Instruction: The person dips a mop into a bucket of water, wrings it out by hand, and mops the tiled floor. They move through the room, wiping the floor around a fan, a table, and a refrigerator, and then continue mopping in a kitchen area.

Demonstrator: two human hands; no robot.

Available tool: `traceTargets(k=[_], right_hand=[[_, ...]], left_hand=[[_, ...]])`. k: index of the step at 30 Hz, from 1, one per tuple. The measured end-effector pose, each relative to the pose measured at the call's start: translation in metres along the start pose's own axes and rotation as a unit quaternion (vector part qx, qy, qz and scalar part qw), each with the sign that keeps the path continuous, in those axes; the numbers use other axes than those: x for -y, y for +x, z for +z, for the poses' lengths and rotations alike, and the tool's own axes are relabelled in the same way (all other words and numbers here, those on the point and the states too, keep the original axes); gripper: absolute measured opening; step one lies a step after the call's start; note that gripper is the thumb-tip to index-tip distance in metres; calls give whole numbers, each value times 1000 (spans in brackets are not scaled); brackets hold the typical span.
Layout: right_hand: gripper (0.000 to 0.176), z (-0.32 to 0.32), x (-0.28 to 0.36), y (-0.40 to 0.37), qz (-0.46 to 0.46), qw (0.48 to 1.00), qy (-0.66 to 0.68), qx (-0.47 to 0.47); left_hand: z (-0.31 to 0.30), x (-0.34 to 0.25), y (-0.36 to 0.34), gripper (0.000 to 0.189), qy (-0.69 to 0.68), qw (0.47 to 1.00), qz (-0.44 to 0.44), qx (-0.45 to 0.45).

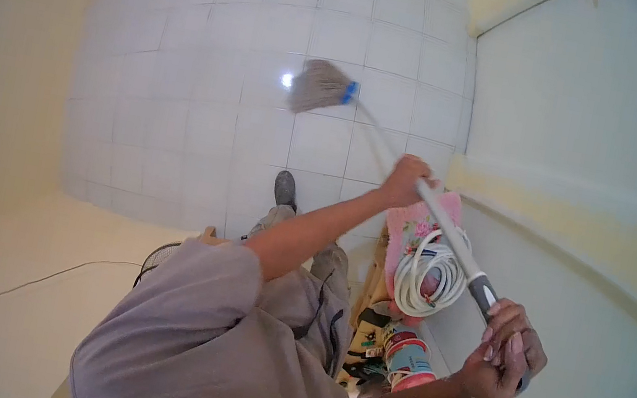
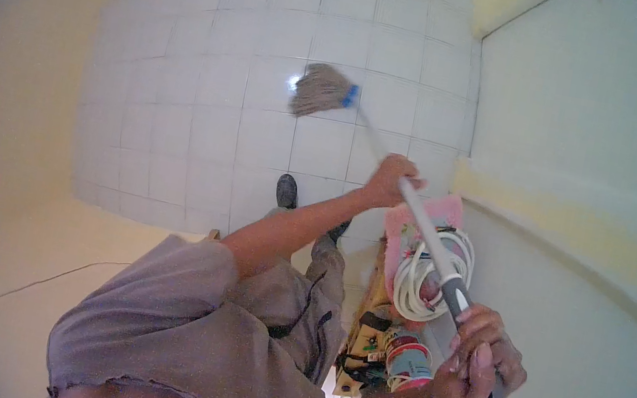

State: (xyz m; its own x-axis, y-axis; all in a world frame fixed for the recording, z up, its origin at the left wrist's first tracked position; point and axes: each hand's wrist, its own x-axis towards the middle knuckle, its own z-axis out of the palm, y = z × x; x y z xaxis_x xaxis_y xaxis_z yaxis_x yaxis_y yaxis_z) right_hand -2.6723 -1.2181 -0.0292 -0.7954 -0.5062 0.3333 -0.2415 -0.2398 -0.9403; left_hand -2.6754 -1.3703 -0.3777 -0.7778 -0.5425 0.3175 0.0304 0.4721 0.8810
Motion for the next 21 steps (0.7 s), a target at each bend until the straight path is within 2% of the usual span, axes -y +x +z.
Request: traceTargets(k=[2,5,8,9,12,13,16,17,19,21], right_hand=[[18,-13,4,-6,5,998,-63,-21],[24,0,-11,-15,-3,985,-163,-60],[30,-14,-11,-20,8,978,-201,-48],[28,-28,-13,-24,-17,983,-165,-76],[27,-38,7,-29,-9,980,-153,-128],[27,-42,15,-32,3,983,-135,-121],[27,-55,38,-49,23,990,-70,-121],[28,-68,20,-40,35,989,-50,-137],[29,-71,30,-43,36,990,-7,-140],[29,-75,22,-51,49,987,34,-147]], left_hand=[[50,-11,13,30,-29,996,38,72],[103,-11,12,24,-192,975,15,110],[157,-4,-6,24,-212,971,20,113],[162,-13,-8,28,-181,963,-29,198],[140,-43,-23,27,-172,964,-19,204],[132,-47,-27,29,-128,967,24,220],[74,-75,-49,29,-118,954,-35,272],[78,-61,-54,29,-103,948,-56,297],[48,-67,-71,28,-58,943,-75,318],[20,-55,-100,26,-46,963,-66,258]])
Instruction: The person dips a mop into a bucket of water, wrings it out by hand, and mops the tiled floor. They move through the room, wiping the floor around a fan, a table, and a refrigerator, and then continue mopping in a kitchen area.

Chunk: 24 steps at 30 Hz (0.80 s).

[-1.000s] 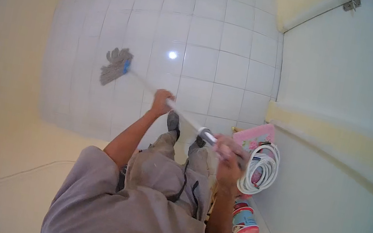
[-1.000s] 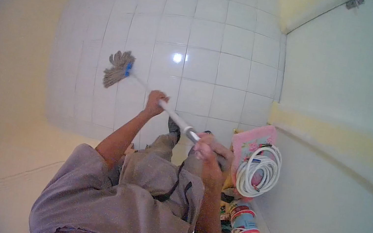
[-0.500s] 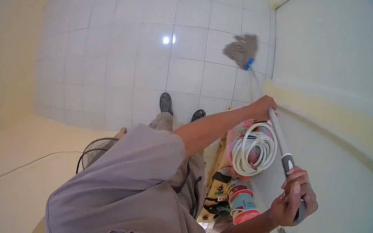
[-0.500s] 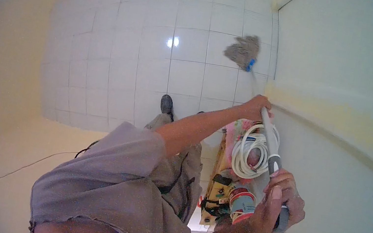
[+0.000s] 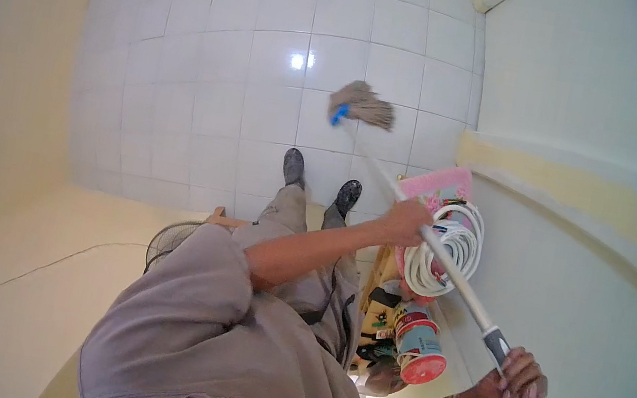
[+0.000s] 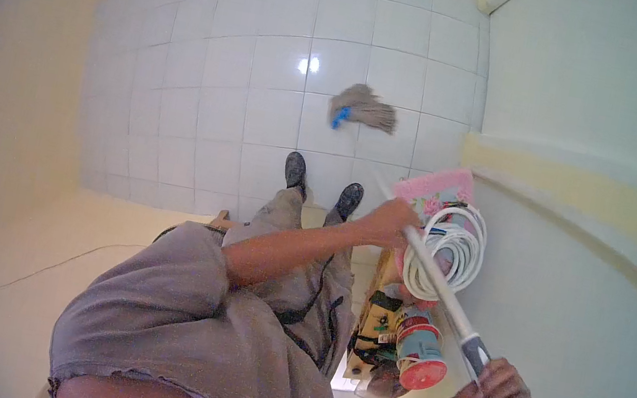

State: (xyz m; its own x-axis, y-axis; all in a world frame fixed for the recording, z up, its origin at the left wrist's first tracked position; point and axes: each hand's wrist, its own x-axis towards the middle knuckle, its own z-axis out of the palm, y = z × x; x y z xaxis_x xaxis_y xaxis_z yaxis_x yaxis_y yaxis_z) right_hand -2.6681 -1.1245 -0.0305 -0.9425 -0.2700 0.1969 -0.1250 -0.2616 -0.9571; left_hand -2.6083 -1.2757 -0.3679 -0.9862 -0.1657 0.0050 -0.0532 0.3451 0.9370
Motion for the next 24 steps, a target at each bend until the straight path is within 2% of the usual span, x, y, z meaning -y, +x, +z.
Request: traceTargets(k=[1,2,3,4,5,6,7,8,9,10,11,12,13,15,16,17,18,19,20,21,22,23,24], right_hand=[[28,-6,-11,-6,10,1000,19,-1],[24,-20,-31,-14,16,997,56,55],[21,-29,-63,-34,-42,997,-59,7],[18,-19,-89,-47,-91,986,-139,11],[15,-9,-114,-61,-141,966,-217,8],[14,12,-135,-67,-184,946,-261,56],[17,6,-149,-74,-159,922,-287,206],[16,17,-165,-87,24,963,-171,209],[16,27,-181,-100,198,966,-50,155],[12,57,-179,-104,398,914,34,65],[8,68,-192,-105,351,922,114,117],[9,67,-207,-103,297,921,190,167],[8,60,-210,-98,244,940,178,159],[7,45,-211,-89,136,968,151,148],[19,26,-197,-74,249,944,189,106],[22,3,-185,-60,257,945,176,95],[25,-12,-170,-53,159,984,44,70],[28,-26,-156,-47,72,992,-105,21],[29,-37,-131,-36,24,993,-114,10],[30,-47,-105,-26,-24,992,-124,-2],[30,-59,-68,-8,78,988,129,43],[30,-61,-36,4,59,983,154,85],[31,-59,-6,9,19,985,125,114]], left_hand=[[-6,10,-21,26,8,999,-33,-19],[-17,20,-43,25,16,997,-65,-38],[-30,35,-67,25,20,995,-57,-80],[-42,53,-91,25,23,991,-50,-119],[-45,80,-116,23,82,982,-43,-167],[-50,108,-142,21,139,967,-32,-213],[-68,126,-166,19,132,969,-111,-178],[-90,141,-183,19,138,967,-166,-132],[-104,147,-197,18,199,948,-211,-131],[-113,167,-220,18,214,935,-150,-238],[-116,199,-236,18,207,929,-219,-216],[-123,196,-232,19,227,924,-262,-160],[-123,192,-226,19,244,914,-306,-106],[-91,177,-196,20,261,924,-220,-171],[-72,165,-179,20,267,925,-178,-203],[-43,188,-167,24,205,941,-143,-227],[-18,163,-141,30,221,926,-168,-257],[-4,127,-113,30,207,933,-168,-240],[14,99,-87,29,193,941,-168,-224],[47,101,-67,22,132,940,-56,-310],[53,47,-43,20,104,948,-66,-294],[65,16,-21,23,75,966,-73,-238],[81,-6,-5,30,47,979,-80,-179]])
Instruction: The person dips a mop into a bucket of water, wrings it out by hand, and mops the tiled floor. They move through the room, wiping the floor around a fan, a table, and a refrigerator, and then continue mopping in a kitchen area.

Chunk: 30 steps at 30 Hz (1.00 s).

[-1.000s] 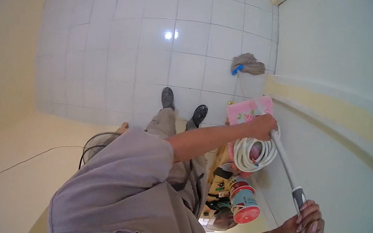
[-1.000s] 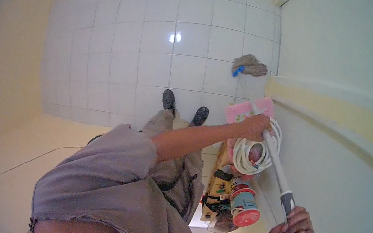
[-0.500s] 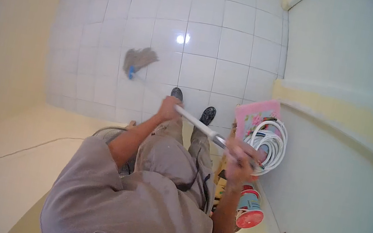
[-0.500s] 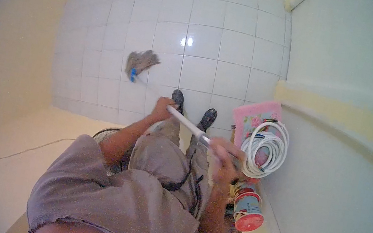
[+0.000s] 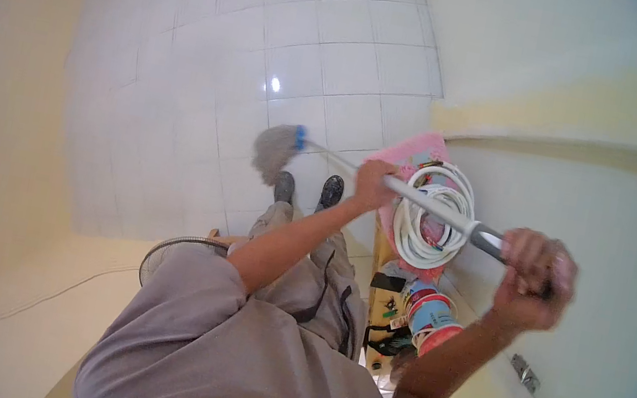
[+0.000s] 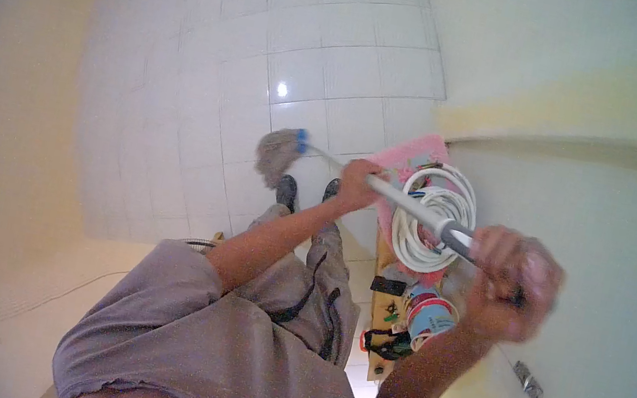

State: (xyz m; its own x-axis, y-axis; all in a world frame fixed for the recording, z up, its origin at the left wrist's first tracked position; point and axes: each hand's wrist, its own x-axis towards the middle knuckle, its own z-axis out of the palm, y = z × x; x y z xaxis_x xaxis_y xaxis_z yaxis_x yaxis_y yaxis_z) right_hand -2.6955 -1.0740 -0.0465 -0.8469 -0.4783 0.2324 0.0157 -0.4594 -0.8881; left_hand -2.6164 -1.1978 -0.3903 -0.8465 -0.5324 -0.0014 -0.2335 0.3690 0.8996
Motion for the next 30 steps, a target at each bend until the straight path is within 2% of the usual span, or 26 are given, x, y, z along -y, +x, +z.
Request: traceTargets(k=[2,3,4,7,8,11,13,16,18,20,22,23,24,25,26,27,28,29,30], right_hand=[[30,9,33,3,-11,997,-62,37],[29,14,37,4,-18,994,-93,58],[26,18,30,-1,-48,989,-132,39],[20,36,-1,-8,-126,967,-221,-5],[18,41,-6,-16,-146,962,-232,-12],[20,58,-11,-45,-178,944,-277,-28],[23,59,8,-65,-113,983,-144,-7],[24,50,26,-89,-69,996,-42,-37],[24,49,10,-106,-32,998,-26,-51],[25,42,-20,-126,-9,997,-22,-70],[22,49,-69,-154,-10,996,-41,-83],[17,47,-96,-176,-79,967,-228,-83],[12,49,-115,-195,-94,947,-299,-74],[8,51,-135,-214,-111,921,-368,-68],[5,57,-149,-235,-84,939,-329,-50],[8,62,-161,-253,-31,939,-341,-38],[17,70,-167,-264,25,934,-355,-27],[17,66,-174,-273,104,967,-229,-38],[17,60,-178,-277,178,978,-97,-49]], left_hand=[[44,-36,12,33,-65,997,23,-22],[61,-41,22,24,-50,997,51,-6],[74,-42,28,21,-34,997,74,12],[90,-26,51,20,-114,987,110,3],[85,-24,46,21,-111,987,106,38],[53,-18,31,25,-101,982,100,121],[31,-8,10,30,-95,975,103,174],[-20,-12,-32,27,7,972,78,223],[-50,20,-68,22,53,983,122,129],[-83,60,-98,17,39,987,87,129],[-121,94,-124,18,95,983,14,154],[-141,114,-137,18,97,981,-13,169],[-159,134,-152,19,103,976,-41,187],[-172,159,-172,19,167,975,11,148],[-181,185,-193,18,193,970,-22,148],[-189,213,-216,19,214,972,-13,95],[-202,251,-234,21,200,977,19,68],[-210,256,-239,26,253,958,-48,124],[-216,263,-242,28,254,954,-30,155]])
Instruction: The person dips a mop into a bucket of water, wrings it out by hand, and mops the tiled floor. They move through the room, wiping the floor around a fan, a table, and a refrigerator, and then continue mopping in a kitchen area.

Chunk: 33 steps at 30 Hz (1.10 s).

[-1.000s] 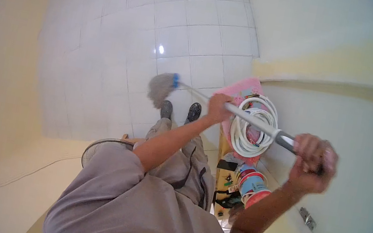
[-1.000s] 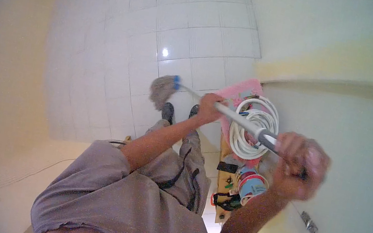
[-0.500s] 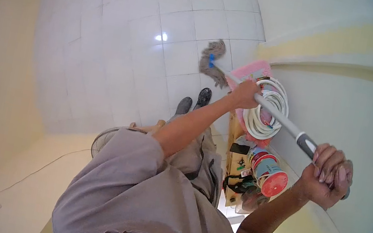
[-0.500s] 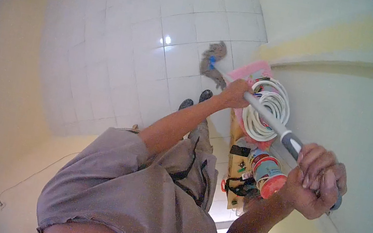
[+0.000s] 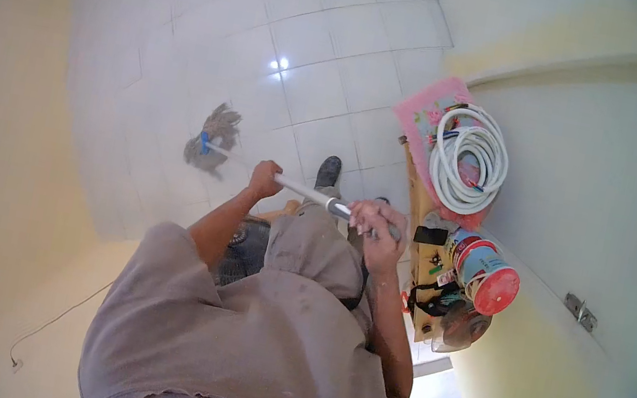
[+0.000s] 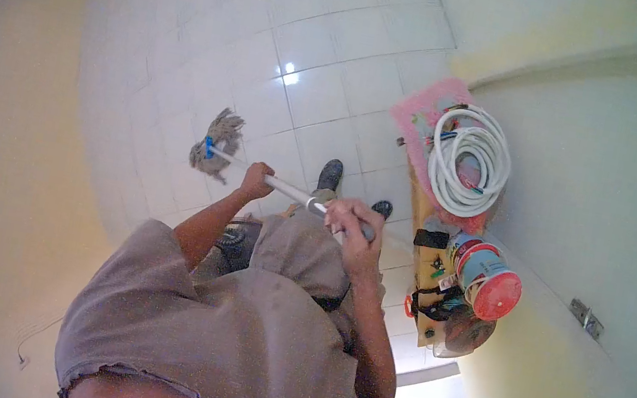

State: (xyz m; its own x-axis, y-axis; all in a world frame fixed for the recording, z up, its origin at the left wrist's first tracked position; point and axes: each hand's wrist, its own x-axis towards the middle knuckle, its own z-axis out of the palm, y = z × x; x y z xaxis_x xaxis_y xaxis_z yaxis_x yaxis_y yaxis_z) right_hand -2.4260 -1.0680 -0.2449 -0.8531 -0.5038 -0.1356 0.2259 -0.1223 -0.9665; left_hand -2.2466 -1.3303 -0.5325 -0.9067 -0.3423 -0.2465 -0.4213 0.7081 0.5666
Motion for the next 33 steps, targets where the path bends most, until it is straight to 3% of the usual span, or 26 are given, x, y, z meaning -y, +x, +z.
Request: traceTargets(k=[1,5,7,8,10,12,13,14,15,17,21,23,25,27,29,31,33], right_hand=[[17,-4,-4,-4,73,989,128,25],[20,-33,70,-49,111,972,59,-196],[16,-70,132,-80,69,976,-69,-196],[16,-86,152,-101,10,974,-70,-217],[13,-124,182,-155,-79,969,-98,-211],[8,-151,197,-202,-186,959,-74,-200],[6,-160,199,-223,-260,941,-19,-216],[14,-175,193,-245,-306,909,-71,-273],[22,-195,187,-269,-297,895,-31,-332],[21,-242,172,-311,-245,878,26,-410],[28,-280,125,-353,-280,830,163,-454],[28,-284,79,-372,-247,826,135,-489],[24,-262,34,-373,-237,813,82,-526],[29,-234,0,-376,-160,836,122,-511],[26,-212,-19,-379,-102,904,-88,-406],[32,-194,-36,-386,-17,932,51,-358],[24,-190,-20,-391,42,933,69,-352]], left_hand=[[6,5,-1,30,4,999,24,22],[35,-79,-2,34,-53,990,133,-18],[62,-148,-6,36,-102,976,190,2],[82,-180,-11,35,-122,967,223,4],[66,-283,-20,34,-102,962,209,144],[108,-338,-31,32,-117,938,283,164],[134,-366,-38,31,-122,934,293,163],[160,-390,-46,30,-126,930,304,163],[177,-414,-52,30,-127,926,300,190],[200,-453,-66,30,-131,917,287,244],[245,-441,-92,31,-138,903,346,215],[251,-407,-96,30,-116,907,363,180],[271,-349,-98,26,-37,941,290,170],[257,-299,-88,28,29,928,345,140],[214,-288,-85,34,194,924,235,231],[200,-251,-81,38,230,916,238,225],[209,-235,-86,35,245,910,256,215]])
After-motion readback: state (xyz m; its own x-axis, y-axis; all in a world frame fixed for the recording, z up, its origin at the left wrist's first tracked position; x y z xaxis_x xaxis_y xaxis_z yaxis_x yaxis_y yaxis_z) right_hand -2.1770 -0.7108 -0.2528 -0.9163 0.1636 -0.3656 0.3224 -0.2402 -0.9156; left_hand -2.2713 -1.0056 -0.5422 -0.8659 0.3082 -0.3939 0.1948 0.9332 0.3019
